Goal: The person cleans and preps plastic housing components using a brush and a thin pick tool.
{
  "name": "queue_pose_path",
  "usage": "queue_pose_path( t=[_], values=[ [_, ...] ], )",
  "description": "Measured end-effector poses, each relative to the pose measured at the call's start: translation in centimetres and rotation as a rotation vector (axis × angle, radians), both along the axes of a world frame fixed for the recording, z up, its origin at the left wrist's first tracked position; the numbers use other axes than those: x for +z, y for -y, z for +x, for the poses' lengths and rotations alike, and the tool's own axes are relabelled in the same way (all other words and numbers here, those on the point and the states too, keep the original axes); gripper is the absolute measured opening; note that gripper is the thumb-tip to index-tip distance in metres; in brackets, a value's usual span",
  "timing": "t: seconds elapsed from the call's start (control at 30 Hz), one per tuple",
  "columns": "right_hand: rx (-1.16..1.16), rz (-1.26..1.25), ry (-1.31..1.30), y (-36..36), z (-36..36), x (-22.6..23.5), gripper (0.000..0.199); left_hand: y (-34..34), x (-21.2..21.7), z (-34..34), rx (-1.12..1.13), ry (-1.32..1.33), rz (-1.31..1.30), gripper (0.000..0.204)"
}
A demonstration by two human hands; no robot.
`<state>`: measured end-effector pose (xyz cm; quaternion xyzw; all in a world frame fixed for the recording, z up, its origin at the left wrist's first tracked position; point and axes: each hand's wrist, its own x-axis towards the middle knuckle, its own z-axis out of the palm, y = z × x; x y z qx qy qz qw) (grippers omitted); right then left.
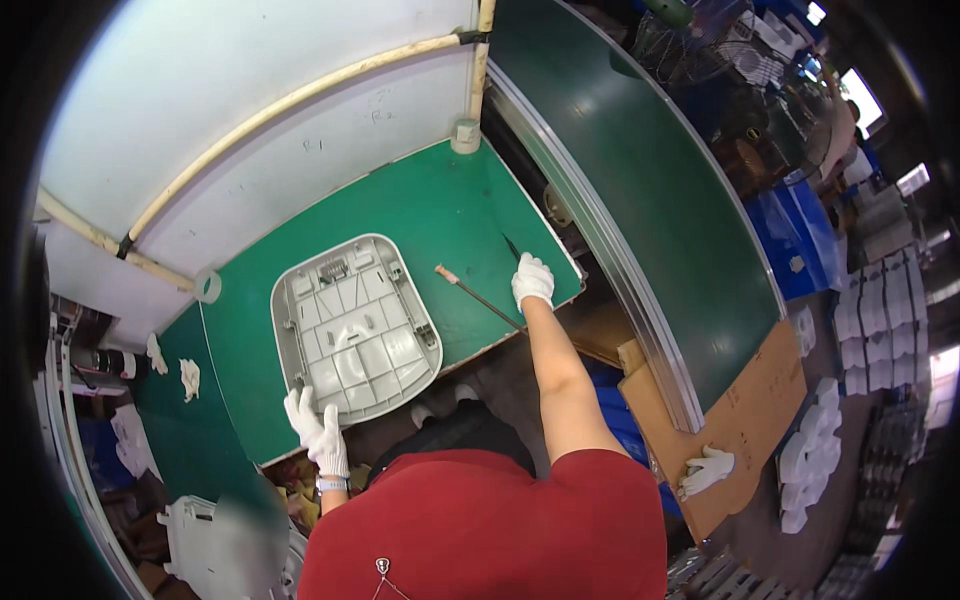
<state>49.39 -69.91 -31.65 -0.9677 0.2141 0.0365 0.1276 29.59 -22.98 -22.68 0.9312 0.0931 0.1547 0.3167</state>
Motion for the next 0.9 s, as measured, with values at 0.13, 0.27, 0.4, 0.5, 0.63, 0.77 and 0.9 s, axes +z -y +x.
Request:
queue_pose_path(
  t=[0.13,0.27,0.4,0.5,0.63,0.77,0.9],
  values=[
    [-0.103,0.293,0.257,-2.0,0.5,1.0,0.026,-0.4,0.0,0.3,0.261,-0.022,-0.195,0.065],
    [-0.096,0.631,0.261,-9.7,-0.8,6.2,0.025,-4.0,-5.6,1.4,0.466,-0.025,-1.142,0.087],
    [0.130,0.690,0.299,-15.0,-3.0,7.6,0.017,-5.0,-6.9,4.4,0.235,-0.009,-1.736,0.063],
    [0.182,0.683,0.203,-16.7,-5.0,10.3,0.024,-5.3,-6.9,4.8,0.244,-0.100,-2.000,0.057],
    [0.156,0.700,0.253,-15.6,-6.7,10.2,0.031,-4.7,-5.9,5.1,0.262,-0.033,-1.983,0.050],
    [0.087,0.996,0.194,-15.1,-6.8,12.3,0.030,-3.7,2.4,6.2,0.185,0.079,-1.825,0.055],
    [0.047,1.325,0.340,-15.2,-6.5,17.0,0.035,0.3,17.2,6.3,-0.081,0.300,-1.055,0.087]
  ],
)
